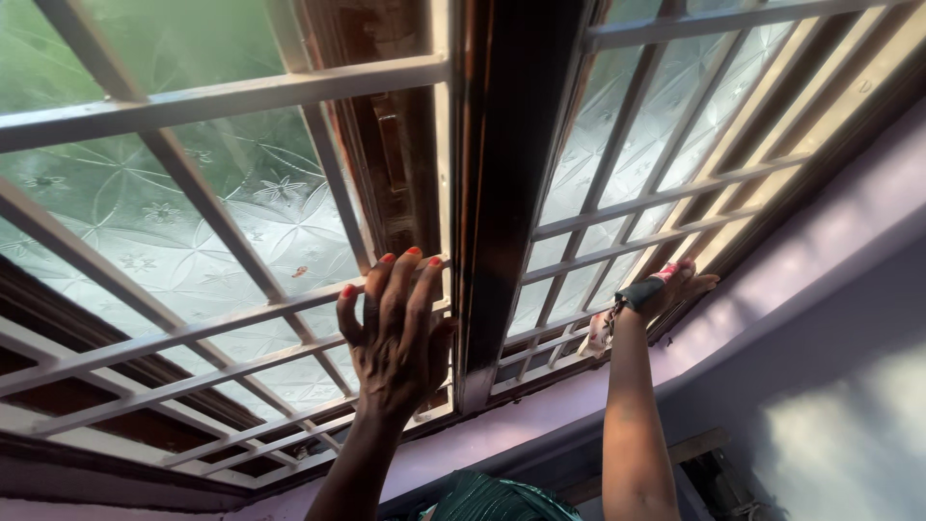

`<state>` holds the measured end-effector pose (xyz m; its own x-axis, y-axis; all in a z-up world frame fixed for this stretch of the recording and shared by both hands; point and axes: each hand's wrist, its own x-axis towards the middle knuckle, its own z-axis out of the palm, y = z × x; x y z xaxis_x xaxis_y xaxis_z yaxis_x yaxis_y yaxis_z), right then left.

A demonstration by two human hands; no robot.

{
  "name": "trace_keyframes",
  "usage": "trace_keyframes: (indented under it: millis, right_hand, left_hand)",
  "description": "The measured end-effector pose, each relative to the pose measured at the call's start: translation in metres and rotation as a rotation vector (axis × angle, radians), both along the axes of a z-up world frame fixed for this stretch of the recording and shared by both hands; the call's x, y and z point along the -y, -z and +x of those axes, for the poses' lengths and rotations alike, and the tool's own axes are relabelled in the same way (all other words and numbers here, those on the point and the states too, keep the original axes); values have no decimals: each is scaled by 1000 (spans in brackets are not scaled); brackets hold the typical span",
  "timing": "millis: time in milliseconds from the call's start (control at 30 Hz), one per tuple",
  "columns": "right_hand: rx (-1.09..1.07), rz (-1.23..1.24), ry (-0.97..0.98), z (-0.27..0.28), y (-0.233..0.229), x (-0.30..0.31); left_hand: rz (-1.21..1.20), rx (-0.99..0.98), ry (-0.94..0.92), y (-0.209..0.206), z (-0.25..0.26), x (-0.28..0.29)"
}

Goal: The person wipes the metal window grille and wooden frame with a patterned cloth. They move the cloth along the bars and frame edges, repeatedly rubbing and adjusting grip to reach different sections of the window.

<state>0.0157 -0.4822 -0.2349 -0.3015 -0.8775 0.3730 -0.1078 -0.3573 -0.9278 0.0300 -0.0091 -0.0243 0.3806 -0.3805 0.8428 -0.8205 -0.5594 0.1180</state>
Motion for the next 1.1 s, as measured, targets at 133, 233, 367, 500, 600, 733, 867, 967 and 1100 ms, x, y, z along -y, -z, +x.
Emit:
trace_keyframes:
  millis: [133,233,367,500,600,733,867,967,1100]
  right_hand:
    - [13,-76,-142,-12,19,16]
    - [115,-103,-404,-42,44,10]
    - [330,-21,-841,-104,42,-8]
    - [391,90,-790,-157,-63,0]
    - [240,-556,-707,-177,-152,16]
    - [150,-897,-426,-157,-236,61]
    - [107,-1224,-360,-105,-290,135]
    - [21,-1428,-146,-72,-328,166]
    - [-117,-1127,-170,-74,-307,163]
  left_hand:
    - [-75,12,-58,5,-2,10]
    - [-116,12,-82,4,-7,16]
    - [-170,37,-150,2,-11,27]
    - [-249,49,-193,-1,-19,40]
    - [-315,76,-226,-2,-18,54]
    - [-369,103,-254,-1,-19,64]
    - [-364,73,-296,0,-25,68]
    - [-346,74,-330,-3,-25,70]
    - [-355,72,-337,-3,-28,74]
